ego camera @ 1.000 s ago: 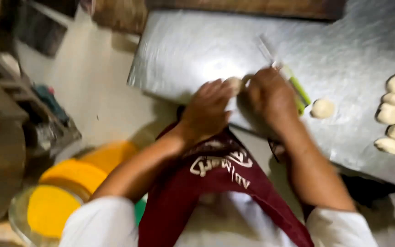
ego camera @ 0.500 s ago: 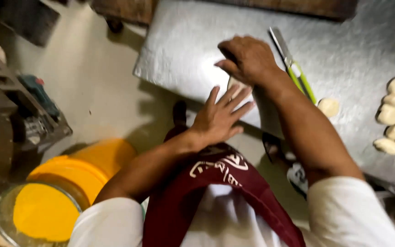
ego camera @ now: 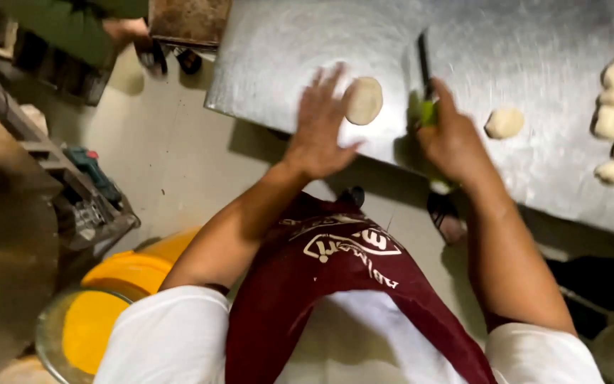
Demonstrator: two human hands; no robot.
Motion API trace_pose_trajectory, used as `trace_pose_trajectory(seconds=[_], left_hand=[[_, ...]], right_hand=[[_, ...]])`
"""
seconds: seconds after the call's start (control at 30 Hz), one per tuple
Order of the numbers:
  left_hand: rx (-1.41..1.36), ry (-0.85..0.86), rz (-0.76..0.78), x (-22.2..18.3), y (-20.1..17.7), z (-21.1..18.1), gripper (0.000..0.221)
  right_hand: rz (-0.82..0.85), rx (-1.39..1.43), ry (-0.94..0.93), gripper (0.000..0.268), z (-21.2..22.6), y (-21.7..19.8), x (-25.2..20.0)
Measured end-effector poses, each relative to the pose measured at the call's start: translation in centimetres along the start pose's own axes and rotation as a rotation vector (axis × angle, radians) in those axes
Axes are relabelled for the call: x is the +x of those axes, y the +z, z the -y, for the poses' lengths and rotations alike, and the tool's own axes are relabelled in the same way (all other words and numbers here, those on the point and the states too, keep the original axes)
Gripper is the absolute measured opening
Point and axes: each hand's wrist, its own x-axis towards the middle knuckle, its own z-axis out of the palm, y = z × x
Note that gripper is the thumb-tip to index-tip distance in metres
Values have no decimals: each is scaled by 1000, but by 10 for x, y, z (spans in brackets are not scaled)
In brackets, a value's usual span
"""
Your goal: Shaping dough into decorative patterns using a knife and manual folding techniques on a metal table.
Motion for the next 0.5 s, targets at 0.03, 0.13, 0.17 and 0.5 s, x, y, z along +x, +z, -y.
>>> trace_pose_trajectory(seconds=[0.03, 0.13, 0.17, 0.5], left_hand=[[90, -75, -76, -6, -4, 5, 87], [185, -123, -125, -15, -9, 20, 61], [204, -93, -107, -17, -11, 25, 55], [246, 182, -486, -24, -8, 65, 43]], right_hand=[[71, -27, 43, 85, 3, 13, -10], [141, -120, -93, 89, 8, 50, -33], [128, -180, -285, 85, 9, 63, -40], [-7, 324, 54, 71, -78, 88, -95]])
